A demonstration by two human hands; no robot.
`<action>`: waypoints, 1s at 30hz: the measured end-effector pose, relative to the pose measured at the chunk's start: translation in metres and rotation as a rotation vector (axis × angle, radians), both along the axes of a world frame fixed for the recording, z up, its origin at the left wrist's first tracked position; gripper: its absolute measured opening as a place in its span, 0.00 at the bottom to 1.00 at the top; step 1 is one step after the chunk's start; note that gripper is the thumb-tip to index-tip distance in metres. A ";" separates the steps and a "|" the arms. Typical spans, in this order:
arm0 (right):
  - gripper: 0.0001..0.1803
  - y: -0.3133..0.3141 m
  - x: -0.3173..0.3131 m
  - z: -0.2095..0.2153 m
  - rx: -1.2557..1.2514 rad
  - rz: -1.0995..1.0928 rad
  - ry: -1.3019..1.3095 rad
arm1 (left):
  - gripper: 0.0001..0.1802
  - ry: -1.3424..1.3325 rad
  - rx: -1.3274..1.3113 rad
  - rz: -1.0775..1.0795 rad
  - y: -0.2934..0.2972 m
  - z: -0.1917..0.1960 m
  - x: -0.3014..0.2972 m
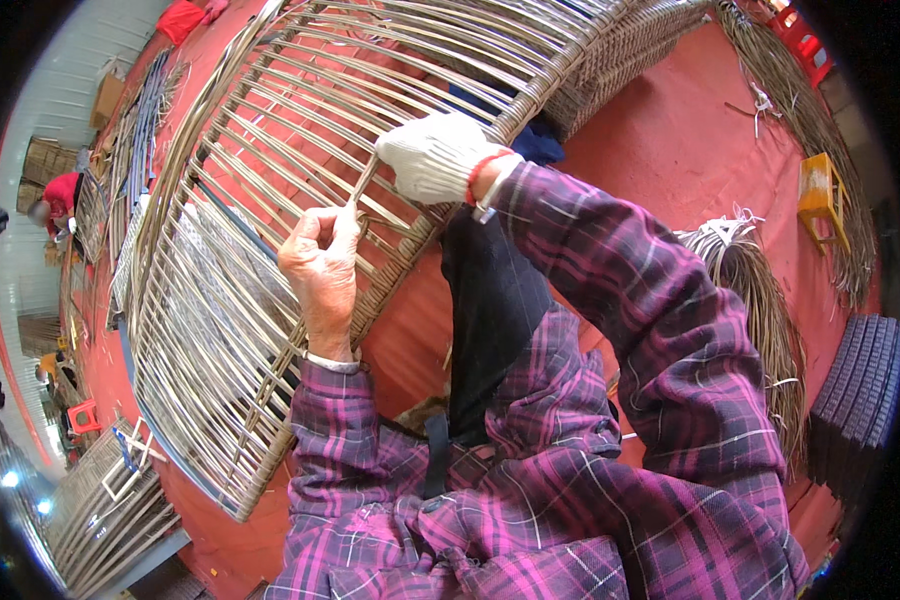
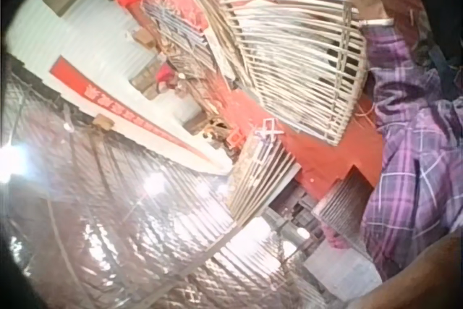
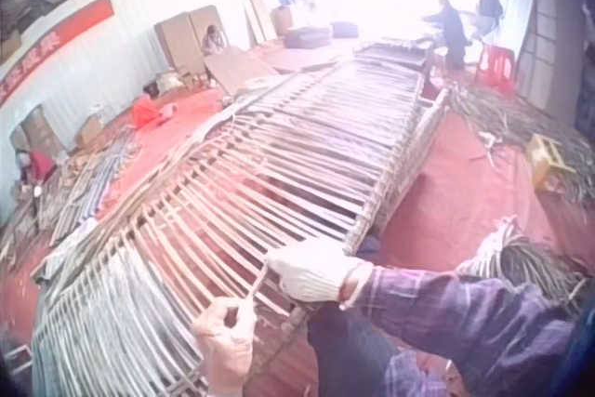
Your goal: The person weaves a rattan basket by hand, threading flexible strips through vertical staves and tightening the weave. They rotate the basket to access different sections and continue the over-and-under pattern along the rim.
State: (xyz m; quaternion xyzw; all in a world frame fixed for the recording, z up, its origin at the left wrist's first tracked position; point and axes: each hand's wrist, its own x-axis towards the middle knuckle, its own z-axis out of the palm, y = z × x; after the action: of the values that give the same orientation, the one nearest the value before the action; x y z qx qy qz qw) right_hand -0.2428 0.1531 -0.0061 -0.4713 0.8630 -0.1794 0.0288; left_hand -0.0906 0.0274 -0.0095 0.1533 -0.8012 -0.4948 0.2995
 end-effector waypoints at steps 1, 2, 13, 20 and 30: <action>0.08 -0.001 -0.003 -0.003 -0.009 0.011 -0.005 | 0.05 -0.020 -0.097 0.013 0.000 -0.001 -0.001; 0.07 -0.001 -0.007 -0.005 -0.054 0.057 -0.017 | 0.05 -0.015 -0.202 0.018 0.001 -0.001 -0.004; 0.10 0.031 -0.056 0.018 -0.252 0.399 -0.722 | 0.05 -0.061 -0.386 0.020 0.019 -0.008 -0.039; 0.08 0.101 -0.114 0.072 -0.416 0.160 -0.476 | 0.09 0.152 -0.453 -0.077 0.042 0.001 -0.062; 0.14 0.066 -0.052 0.039 -0.544 -0.050 -0.619 | 0.07 0.046 0.388 -0.178 0.023 0.017 -0.058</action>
State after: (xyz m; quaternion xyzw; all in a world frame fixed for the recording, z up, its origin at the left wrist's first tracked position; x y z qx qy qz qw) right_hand -0.2950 0.2194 0.0325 -0.3646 0.7458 -0.5350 0.1569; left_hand -0.1484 0.0508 0.0077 0.1256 -0.6942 -0.6677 0.2375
